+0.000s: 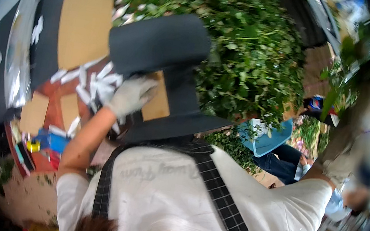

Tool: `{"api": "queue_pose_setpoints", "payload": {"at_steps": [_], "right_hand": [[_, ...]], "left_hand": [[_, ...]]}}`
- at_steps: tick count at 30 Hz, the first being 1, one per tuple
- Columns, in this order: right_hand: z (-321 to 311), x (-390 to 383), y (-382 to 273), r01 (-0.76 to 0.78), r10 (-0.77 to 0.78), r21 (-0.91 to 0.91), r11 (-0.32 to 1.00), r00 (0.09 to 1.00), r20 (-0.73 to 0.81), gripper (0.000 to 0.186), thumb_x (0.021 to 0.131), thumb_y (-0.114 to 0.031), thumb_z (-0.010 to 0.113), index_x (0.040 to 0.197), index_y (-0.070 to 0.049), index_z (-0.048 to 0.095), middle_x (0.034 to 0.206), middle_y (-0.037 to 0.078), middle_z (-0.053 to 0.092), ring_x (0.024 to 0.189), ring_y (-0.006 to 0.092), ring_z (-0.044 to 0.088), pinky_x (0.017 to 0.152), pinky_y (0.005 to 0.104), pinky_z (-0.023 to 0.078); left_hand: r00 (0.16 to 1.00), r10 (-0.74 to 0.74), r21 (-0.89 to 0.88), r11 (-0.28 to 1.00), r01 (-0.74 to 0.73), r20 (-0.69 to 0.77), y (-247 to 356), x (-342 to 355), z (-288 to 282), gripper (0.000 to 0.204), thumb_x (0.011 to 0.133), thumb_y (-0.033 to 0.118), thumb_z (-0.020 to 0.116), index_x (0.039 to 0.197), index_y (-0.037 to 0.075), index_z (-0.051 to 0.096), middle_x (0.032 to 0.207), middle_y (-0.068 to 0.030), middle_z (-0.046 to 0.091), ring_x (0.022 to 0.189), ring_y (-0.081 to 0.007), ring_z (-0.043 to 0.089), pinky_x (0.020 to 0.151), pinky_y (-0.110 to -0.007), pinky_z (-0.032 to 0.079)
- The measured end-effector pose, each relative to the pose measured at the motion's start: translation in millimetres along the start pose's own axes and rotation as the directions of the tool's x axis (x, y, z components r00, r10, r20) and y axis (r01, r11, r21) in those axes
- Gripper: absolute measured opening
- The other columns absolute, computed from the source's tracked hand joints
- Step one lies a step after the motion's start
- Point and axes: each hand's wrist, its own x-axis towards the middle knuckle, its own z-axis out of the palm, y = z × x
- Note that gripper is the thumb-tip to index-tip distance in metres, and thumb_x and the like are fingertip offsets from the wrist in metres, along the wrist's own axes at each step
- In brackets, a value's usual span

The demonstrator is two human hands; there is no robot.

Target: The person places rosebuds into a black foam protective holder, wraps them with a cardboard sheet, and prepares them for further packaging while working at a table in a floral facility.

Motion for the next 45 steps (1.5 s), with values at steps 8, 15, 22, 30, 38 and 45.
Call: {"api": "queue_pose_setpoints", "payload": {"at_steps": [8, 15, 22, 30, 38, 45], "right_hand": [[259.7, -164.3, 81.5, 0.170, -0.146, 0.097, 0.981, 0.301, 0.942, 0.025, 0.077, -0.014, 0.061, 0.102, -0.013, 0.065, 0.100, 0.011, 0.063, 0.091, 0.0300, 0.059, 0.078, 0.0410, 0.049], [275.0, -144.6, 46.5, 0.280, 0.032, -0.084, 0.956, 0.187, 0.982, 0.030, 0.080, -0.027, 0.058, 0.106, -0.012, 0.060, 0.094, 0.014, 0.062, 0.088, 0.0307, 0.060, 0.075, 0.0418, 0.049], [287.2, -159.7, 69.0, 0.353, -0.097, 0.110, 0.929, -0.057, 0.994, 0.030, 0.078, -0.025, 0.060, 0.107, -0.015, 0.060, 0.093, 0.009, 0.063, 0.091, 0.0278, 0.061, 0.075, 0.0409, 0.050], [237.6, -113.0, 61.0, -0.059, -0.100, 0.165, 0.985, 0.585, 0.805, 0.032, 0.065, -0.003, 0.065, 0.096, -0.005, 0.065, 0.077, 0.011, 0.063, 0.069, 0.0306, 0.060, 0.065, 0.0398, 0.048], [227.6, -123.2, 48.9, 0.081, -0.124, 0.093, 0.992, 0.694, 0.709, 0.036, 0.063, -0.010, 0.071, 0.098, -0.008, 0.065, 0.077, 0.011, 0.063, 0.070, 0.0315, 0.060, 0.065, 0.0399, 0.047], [219.0, -121.3, 53.1, 0.035, -0.039, 0.021, 0.999, 0.712, 0.701, 0.019, 0.073, -0.024, 0.067, 0.087, -0.010, 0.068, 0.070, 0.009, 0.064, 0.068, 0.0270, 0.062, 0.063, 0.0370, 0.048]], "left_hand": [[0.982, 0.004, -0.109, 0.994, 0.017, 0.188, -9.9, 8.4, -15.2, 0.021, 0.083, 0.025, 0.051, 0.095, 0.010, 0.062, 0.094, -0.0116, 0.063, 0.088, -0.0305, 0.060, 0.079, -0.038, 0.047], [0.985, 0.037, -0.030, 0.999, -0.032, 0.167, -7.9, 0.5, -8.8, 0.026, 0.081, 0.022, 0.052, 0.097, 0.006, 0.063, 0.112, -0.0143, 0.059, 0.105, -0.0308, 0.053, 0.093, -0.038, 0.040], [0.982, 0.017, -0.092, 0.996, 0.001, 0.190, -10.1, -0.2, -14.3, 0.030, 0.085, 0.027, 0.052, 0.100, 0.005, 0.063, 0.113, -0.0124, 0.059, 0.105, -0.0295, 0.054, 0.092, -0.038, 0.042], [0.993, -0.001, -0.345, 0.938, -0.039, -0.114, 7.5, -6.1, -19.1, 0.025, 0.073, 0.009, 0.067, 0.097, 0.004, 0.064, 0.091, -0.0116, 0.064, 0.086, -0.0284, 0.061, 0.081, -0.034, 0.048], [0.931, -0.307, -0.868, 0.497, -0.019, -0.196, 65.8, 13.5, 3.5, 0.033, 0.067, 0.011, 0.079, 0.096, 0.005, 0.065, 0.091, -0.0034, 0.063, 0.080, -0.0145, 0.061, 0.072, -0.025, 0.050], [0.943, -0.206, -0.692, 0.721, -0.034, -0.261, 34.9, 0.1, -18.1, 0.024, 0.066, 0.009, 0.074, 0.088, 0.004, 0.064, 0.080, -0.0050, 0.059, 0.080, -0.0159, 0.060, 0.067, -0.027, 0.047]]}}
